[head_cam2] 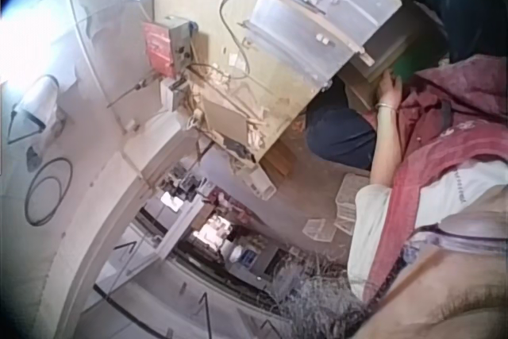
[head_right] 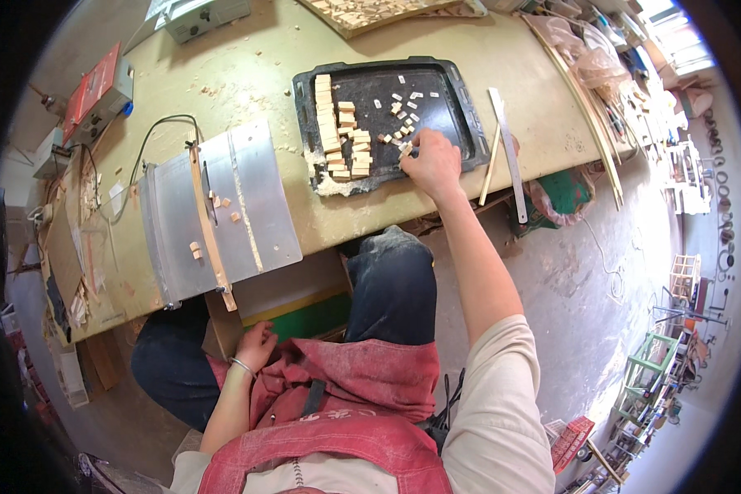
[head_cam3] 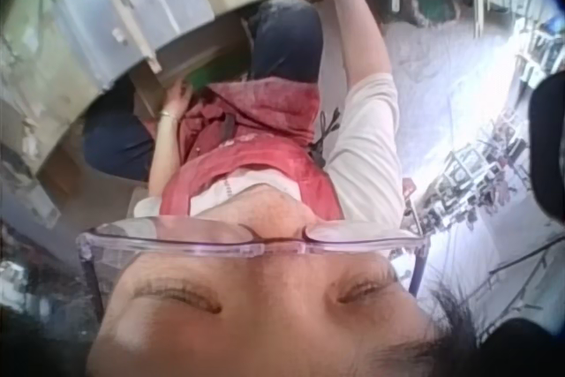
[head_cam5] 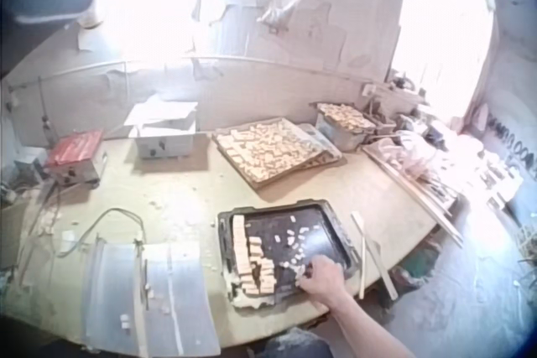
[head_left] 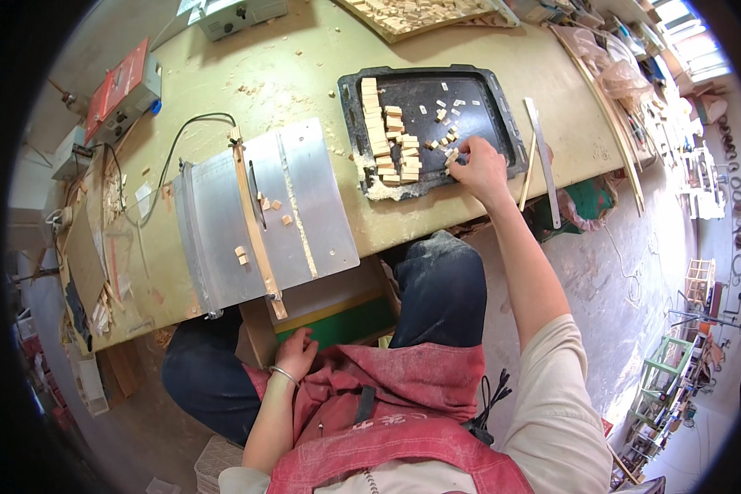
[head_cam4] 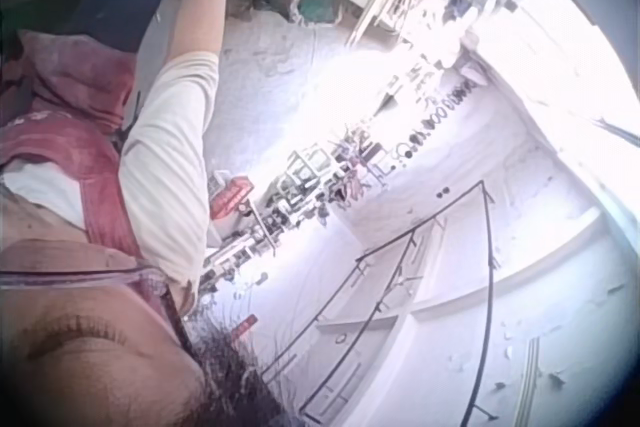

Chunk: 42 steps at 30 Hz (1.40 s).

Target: The person operates a table saw to cut small wooden pieces. They feed each piece through the blade one at a time, then place the cut pieces into a black tray on the table.

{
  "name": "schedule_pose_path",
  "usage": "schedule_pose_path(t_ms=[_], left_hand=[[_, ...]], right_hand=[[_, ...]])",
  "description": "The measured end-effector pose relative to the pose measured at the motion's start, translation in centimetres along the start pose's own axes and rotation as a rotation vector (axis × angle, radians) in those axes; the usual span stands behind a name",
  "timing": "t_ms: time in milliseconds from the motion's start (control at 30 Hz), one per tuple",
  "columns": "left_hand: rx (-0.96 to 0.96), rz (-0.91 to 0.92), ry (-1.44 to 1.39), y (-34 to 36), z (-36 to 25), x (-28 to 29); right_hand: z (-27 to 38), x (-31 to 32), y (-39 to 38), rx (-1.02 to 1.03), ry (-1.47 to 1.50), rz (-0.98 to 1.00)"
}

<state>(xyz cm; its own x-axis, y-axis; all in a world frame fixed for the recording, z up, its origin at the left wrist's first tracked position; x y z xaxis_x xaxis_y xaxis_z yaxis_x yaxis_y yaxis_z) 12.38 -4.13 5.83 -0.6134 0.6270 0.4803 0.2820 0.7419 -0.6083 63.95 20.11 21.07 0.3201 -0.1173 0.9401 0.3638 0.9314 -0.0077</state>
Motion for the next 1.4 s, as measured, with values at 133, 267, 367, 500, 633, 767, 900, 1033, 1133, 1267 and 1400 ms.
schedule_pose_path(t_ms=[133,267,367,500,633,767,900,1033,1133,1267,1400], left_hand=[[-0.001,-0.001,0.0,0.0,0.0,-0.1],[0.002,0.013,0.001,0.0,0.2,-0.3],[0.011,0.028,0.0,0.0,0.0,-0.3],[0.01,0.031,-0.01,0.1,0.3,-0.4],[0.007,0.033,-0.015,0.1,0.4,-0.5],[0.006,0.04,-0.021,0.2,0.3,-0.6],[0.021,0.038,-0.023,0.3,0.5,-0.7],[0.013,0.038,0.004,0.0,0.6,-0.8],[-0.001,0.045,0.018,-0.2,-0.2,-0.6],[-0.063,0.012,0.05,-0.5,-1.4,0.4],[-0.215,-0.096,0.122,-1.8,-4.0,0.8]], right_hand=[[-0.2,-0.5,0.3,0.009,-0.037,-0.007],[0.4,-0.4,0.1,-0.053,0.005,0.08],[0.4,-0.4,0.1,-0.059,0.007,0.079],[0.0,-0.5,0.3,-0.036,0.011,0.011],[-0.5,-0.6,0.3,-0.041,0.018,-0.038],[-0.6,-1.0,0.8,-0.073,0.005,0.044],[-0.1,-1.1,1.2,-0.09,-0.039,0.076],[1.1,-1.0,1.4,-0.075,-0.053,0.108],[-0.4,-0.1,0.9,-0.103,-0.014,0.052],[4.1,3.7,-2.9,0.099,0.398,-0.044],[19.6,6.5,-12.2,0.473,0.517,0.086]])
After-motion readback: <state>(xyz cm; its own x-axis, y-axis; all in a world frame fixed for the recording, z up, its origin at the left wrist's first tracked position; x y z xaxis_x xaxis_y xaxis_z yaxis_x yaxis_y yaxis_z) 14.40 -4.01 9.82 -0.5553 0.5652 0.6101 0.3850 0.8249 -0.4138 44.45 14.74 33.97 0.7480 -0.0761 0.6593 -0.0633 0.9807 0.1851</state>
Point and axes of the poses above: each hand's wrist, its own y-axis towards the middle knuckle, its own x-axis out of the back of the hand, z = x × y, the point moved 8 cm from there along y, towards the middle knuckle, and after that the axes turned 4 degrees about -x, right-handed, at the moved point
